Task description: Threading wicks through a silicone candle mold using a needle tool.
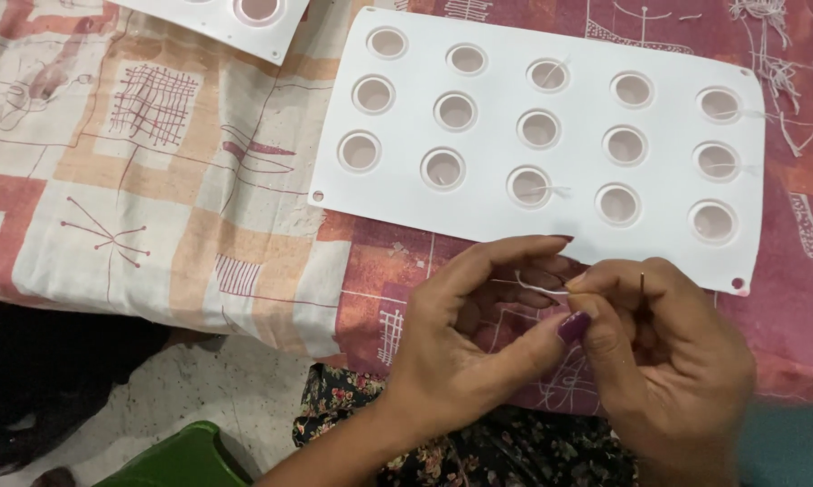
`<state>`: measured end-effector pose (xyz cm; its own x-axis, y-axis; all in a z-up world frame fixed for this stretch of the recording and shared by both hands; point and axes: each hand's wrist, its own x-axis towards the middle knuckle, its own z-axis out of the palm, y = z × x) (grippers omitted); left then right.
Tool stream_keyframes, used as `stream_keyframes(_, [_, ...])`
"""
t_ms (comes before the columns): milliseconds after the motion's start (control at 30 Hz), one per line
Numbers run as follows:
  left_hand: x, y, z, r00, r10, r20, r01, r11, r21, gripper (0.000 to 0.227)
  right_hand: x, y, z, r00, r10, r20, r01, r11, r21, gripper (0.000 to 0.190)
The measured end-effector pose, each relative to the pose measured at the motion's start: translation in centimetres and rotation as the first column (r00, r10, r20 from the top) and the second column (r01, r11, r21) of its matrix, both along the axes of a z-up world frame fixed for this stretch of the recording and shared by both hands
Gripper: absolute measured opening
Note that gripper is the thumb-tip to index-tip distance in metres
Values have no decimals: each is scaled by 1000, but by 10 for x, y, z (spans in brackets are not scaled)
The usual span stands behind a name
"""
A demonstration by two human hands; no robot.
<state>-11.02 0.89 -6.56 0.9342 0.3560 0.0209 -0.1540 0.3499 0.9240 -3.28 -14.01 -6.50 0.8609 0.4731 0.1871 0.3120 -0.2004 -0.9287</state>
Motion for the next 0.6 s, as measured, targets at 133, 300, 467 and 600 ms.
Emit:
stream_keyframes(133, [8, 7, -20, 999, -10, 50, 6, 996, 93, 29, 10, 9, -2, 999, 48, -14, -47, 996, 75, 14])
stream_keyframes(300, [20, 16, -25, 983, 21, 180, -59, 976, 208, 19, 28, 26, 11, 993, 115, -15, -110, 976, 189, 15])
stream_keyframes(467, [36, 29, -11, 989, 63, 136, -72, 995, 62, 25, 37, 30, 22, 995, 78, 63, -84, 991, 101, 27])
stream_keyframes(600, [45, 34, -12, 987, 95, 128, -97, 995, 13, 26, 36, 33, 17, 992, 68, 106, -68, 998, -3, 26])
